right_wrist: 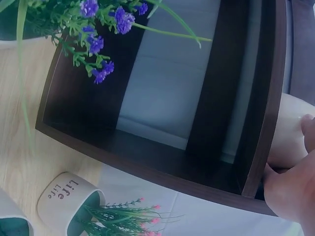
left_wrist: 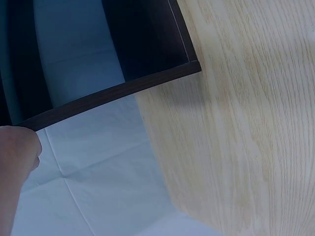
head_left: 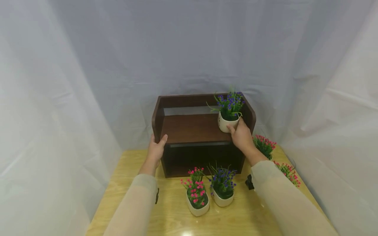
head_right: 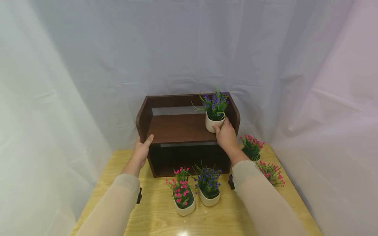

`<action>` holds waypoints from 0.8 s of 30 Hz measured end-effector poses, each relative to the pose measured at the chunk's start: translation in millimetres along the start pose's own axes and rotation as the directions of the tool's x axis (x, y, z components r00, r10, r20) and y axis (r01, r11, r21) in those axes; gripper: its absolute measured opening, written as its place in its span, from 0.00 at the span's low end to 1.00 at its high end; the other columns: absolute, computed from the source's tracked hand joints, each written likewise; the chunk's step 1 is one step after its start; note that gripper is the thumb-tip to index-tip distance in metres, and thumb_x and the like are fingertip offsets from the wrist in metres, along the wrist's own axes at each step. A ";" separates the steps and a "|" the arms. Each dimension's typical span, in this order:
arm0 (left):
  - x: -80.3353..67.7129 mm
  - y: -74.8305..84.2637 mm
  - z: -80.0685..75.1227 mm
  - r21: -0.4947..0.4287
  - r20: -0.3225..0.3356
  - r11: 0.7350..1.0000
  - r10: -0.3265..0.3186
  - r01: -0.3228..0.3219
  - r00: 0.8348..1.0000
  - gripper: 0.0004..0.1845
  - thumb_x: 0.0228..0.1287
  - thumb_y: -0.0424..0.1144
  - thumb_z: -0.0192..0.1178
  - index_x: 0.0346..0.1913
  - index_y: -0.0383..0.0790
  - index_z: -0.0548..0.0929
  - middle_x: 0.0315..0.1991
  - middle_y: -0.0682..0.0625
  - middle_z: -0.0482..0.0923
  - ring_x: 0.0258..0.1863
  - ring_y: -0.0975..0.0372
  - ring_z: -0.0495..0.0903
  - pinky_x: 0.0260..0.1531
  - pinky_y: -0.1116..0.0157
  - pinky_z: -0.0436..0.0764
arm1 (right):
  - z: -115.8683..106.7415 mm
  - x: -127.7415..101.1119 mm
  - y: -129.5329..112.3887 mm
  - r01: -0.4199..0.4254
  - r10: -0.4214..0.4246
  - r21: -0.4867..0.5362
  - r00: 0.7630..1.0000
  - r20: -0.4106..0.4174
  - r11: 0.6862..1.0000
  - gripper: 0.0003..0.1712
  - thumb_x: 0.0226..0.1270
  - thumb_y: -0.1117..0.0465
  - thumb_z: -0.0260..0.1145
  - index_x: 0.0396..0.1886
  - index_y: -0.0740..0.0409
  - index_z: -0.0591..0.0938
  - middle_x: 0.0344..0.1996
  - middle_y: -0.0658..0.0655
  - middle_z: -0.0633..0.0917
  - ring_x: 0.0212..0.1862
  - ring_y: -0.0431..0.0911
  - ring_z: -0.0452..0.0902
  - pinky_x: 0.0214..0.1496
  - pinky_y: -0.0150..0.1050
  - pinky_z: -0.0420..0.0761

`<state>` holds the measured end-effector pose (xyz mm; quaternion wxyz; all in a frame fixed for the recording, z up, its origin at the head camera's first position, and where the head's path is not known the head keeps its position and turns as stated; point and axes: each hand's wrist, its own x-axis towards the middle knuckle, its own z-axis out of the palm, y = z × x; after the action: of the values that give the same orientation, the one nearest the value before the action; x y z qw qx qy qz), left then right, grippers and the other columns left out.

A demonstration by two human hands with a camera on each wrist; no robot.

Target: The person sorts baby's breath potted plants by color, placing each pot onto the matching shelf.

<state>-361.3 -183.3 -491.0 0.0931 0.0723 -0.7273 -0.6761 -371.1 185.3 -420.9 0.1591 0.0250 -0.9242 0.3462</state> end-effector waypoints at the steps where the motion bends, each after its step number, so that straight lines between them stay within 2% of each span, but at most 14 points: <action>1: -0.3 0.0 0.0 0.000 0.001 1.000 0.001 -0.001 1.000 0.37 0.82 0.51 0.61 0.85 0.48 0.59 0.84 0.39 0.63 0.86 0.45 0.60 0.89 0.46 0.56 | 0.0 0.7 0.2 0.000 0.000 0.001 1.000 0.003 1.000 0.40 0.87 0.46 0.60 0.81 0.68 0.62 0.71 0.76 0.77 0.73 0.72 0.75 0.76 0.67 0.76; 6: -1.9 0.1 0.0 -0.008 0.005 1.000 0.001 -0.001 1.000 0.38 0.82 0.51 0.61 0.85 0.48 0.58 0.84 0.40 0.63 0.86 0.46 0.59 0.89 0.45 0.56 | 0.2 2.9 0.2 -0.010 0.010 0.002 0.999 0.030 1.000 0.42 0.87 0.46 0.59 0.84 0.68 0.58 0.74 0.77 0.74 0.75 0.72 0.73 0.79 0.66 0.73; 12: -4.8 2.0 1.4 -0.027 0.021 1.000 -0.008 0.009 1.000 0.38 0.82 0.53 0.62 0.85 0.49 0.60 0.83 0.40 0.64 0.86 0.46 0.59 0.89 0.45 0.55 | -1.9 1.2 -1.9 -0.048 0.046 0.023 0.998 0.049 0.999 0.50 0.88 0.47 0.57 0.87 0.72 0.44 0.83 0.78 0.60 0.82 0.71 0.61 0.86 0.63 0.64; 16: -5.2 4.9 2.3 -0.022 0.027 1.000 -0.017 0.018 0.999 0.39 0.82 0.54 0.61 0.86 0.49 0.57 0.85 0.40 0.62 0.87 0.46 0.57 0.89 0.44 0.54 | -6.7 -0.9 -6.1 -0.086 0.083 0.057 0.995 0.046 0.995 0.54 0.87 0.47 0.59 0.87 0.72 0.39 0.85 0.78 0.55 0.86 0.69 0.55 0.89 0.62 0.59; 19: -4.4 6.9 2.6 -0.009 0.023 1.000 -0.012 0.012 1.000 0.40 0.83 0.54 0.60 0.87 0.49 0.56 0.85 0.40 0.61 0.87 0.45 0.56 0.88 0.43 0.55 | -11.4 -3.5 -11.7 -0.104 0.101 0.094 0.994 0.041 0.990 0.57 0.85 0.47 0.60 0.88 0.71 0.37 0.85 0.78 0.54 0.87 0.69 0.52 0.89 0.63 0.58; 24: -1.5 6.4 3.1 0.004 0.016 1.000 0.008 -0.008 1.000 0.39 0.83 0.51 0.60 0.86 0.47 0.56 0.84 0.38 0.62 0.86 0.44 0.58 0.88 0.43 0.56 | -18.6 -16.9 -17.3 -0.088 0.084 0.123 0.996 0.041 0.988 0.56 0.82 0.47 0.62 0.89 0.69 0.40 0.86 0.76 0.54 0.87 0.68 0.51 0.89 0.64 0.59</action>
<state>-360.4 -179.5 -484.9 0.0898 0.0642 -0.7297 -0.6748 -347.2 183.1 -402.0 0.1254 0.0014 -0.9037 0.4094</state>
